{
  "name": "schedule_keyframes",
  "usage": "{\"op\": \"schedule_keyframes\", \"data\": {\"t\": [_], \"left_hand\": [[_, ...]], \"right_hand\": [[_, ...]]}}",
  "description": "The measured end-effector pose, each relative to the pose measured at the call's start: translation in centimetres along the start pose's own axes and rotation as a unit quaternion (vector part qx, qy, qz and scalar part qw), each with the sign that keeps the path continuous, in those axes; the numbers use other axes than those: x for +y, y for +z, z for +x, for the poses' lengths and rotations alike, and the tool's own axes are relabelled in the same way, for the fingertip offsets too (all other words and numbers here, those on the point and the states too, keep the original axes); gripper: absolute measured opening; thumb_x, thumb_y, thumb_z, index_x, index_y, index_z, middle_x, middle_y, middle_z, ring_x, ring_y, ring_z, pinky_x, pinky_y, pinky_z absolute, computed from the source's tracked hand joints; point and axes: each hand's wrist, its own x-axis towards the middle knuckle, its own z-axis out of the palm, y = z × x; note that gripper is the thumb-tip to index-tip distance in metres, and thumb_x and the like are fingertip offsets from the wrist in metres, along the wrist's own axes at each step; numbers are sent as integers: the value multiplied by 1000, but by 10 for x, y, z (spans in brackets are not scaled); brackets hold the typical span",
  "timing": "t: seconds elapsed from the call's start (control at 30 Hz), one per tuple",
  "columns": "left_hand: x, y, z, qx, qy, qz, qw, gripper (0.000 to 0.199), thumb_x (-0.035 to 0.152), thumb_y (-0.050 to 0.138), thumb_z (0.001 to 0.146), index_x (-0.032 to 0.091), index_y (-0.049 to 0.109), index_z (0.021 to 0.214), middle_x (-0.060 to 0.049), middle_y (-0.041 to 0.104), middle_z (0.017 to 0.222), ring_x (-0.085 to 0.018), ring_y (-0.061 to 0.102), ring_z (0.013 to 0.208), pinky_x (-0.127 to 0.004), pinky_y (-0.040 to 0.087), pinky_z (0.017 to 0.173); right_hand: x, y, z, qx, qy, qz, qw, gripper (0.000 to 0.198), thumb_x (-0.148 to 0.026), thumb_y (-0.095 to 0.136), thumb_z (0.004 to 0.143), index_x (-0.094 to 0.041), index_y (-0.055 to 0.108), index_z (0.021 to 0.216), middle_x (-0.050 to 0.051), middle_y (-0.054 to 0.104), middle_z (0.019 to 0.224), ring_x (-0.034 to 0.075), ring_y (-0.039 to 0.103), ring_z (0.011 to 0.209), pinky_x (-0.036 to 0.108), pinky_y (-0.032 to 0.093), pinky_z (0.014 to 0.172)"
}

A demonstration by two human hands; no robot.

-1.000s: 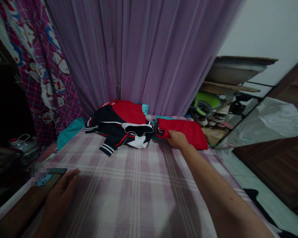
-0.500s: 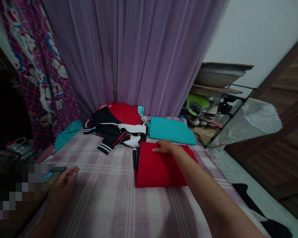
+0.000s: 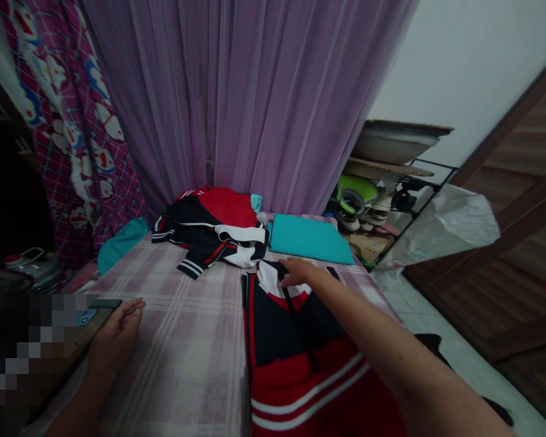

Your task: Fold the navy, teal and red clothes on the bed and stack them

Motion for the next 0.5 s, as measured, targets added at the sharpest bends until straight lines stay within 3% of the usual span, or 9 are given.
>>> {"op": "schedule_keyframes", "data": {"t": [0.1, 0.2, 0.27, 0.33, 0.4, 0.43, 0.5], "left_hand": [[3, 0, -1, 4, 2, -5, 1000, 40, 45, 49, 72, 21, 66, 99, -8, 76, 105, -24, 71, 99, -33, 56, 90], [4, 0, -2, -4, 4, -7, 1000, 40, 43, 49, 71, 21, 66, 99, -8, 76, 106, -23, 71, 101, -32, 55, 91], [3, 1, -1, -10, -1, -5, 1000, 41, 44, 48, 71, 21, 66, 100, -9, 76, 108, -24, 70, 102, -34, 55, 93], [0, 1, -1, -15, -2, -3, 1000, 43, 46, 47, 72, 21, 66, 101, -9, 75, 109, -25, 70, 102, -35, 55, 92], [-2, 1, -1, -22, 1, 1, 1000, 45, 48, 47, 73, 22, 66, 103, -9, 75, 111, -25, 70, 103, -36, 55, 91], [-3, 1, -1, -25, 3, 3, 1000, 47, 50, 46, 73, 22, 66, 104, -9, 74, 112, -25, 70, 103, -37, 55, 91], [-4, 1, -1, -29, 7, 5, 1000, 49, 52, 46, 72, 21, 66, 105, -10, 74, 113, -26, 70, 104, -38, 55, 92]], "right_hand": [[-1, 36, -1, 16, 22, -34, 999, 91, -51, 78, 68, -18, 44, 146, 20, 45, 149, 37, 45, 134, 41, 42, 102], [5, 52, -16, 20, 12, -55, 998, 58, -48, 63, 81, -20, 59, 131, 16, 62, 130, 32, 59, 118, 38, 46, 90], [11, 44, -24, -48, -15, -62, 997, 35, -40, 62, 81, -20, 70, 108, 10, 72, 106, 27, 66, 99, 33, 47, 78], [14, 20, -28, -154, -40, -73, 985, 21, -32, 69, 73, -20, 72, 89, 3, 72, 88, 24, 67, 85, 29, 46, 68], [9, -18, -27, -210, -57, -83, 973, 15, -26, 72, 69, -18, 72, 82, 0, 70, 79, 21, 66, 78, 27, 45, 63], [2, -42, -24, -170, -60, -85, 980, 14, -25, 72, 72, -16, 71, 82, 0, 69, 79, 21, 65, 78, 27, 47, 64], [-18, -99, -18, -5, -77, -68, 995, 21, -30, 70, 82, -14, 70, 97, 3, 69, 96, 22, 66, 88, 32, 52, 74]]}}
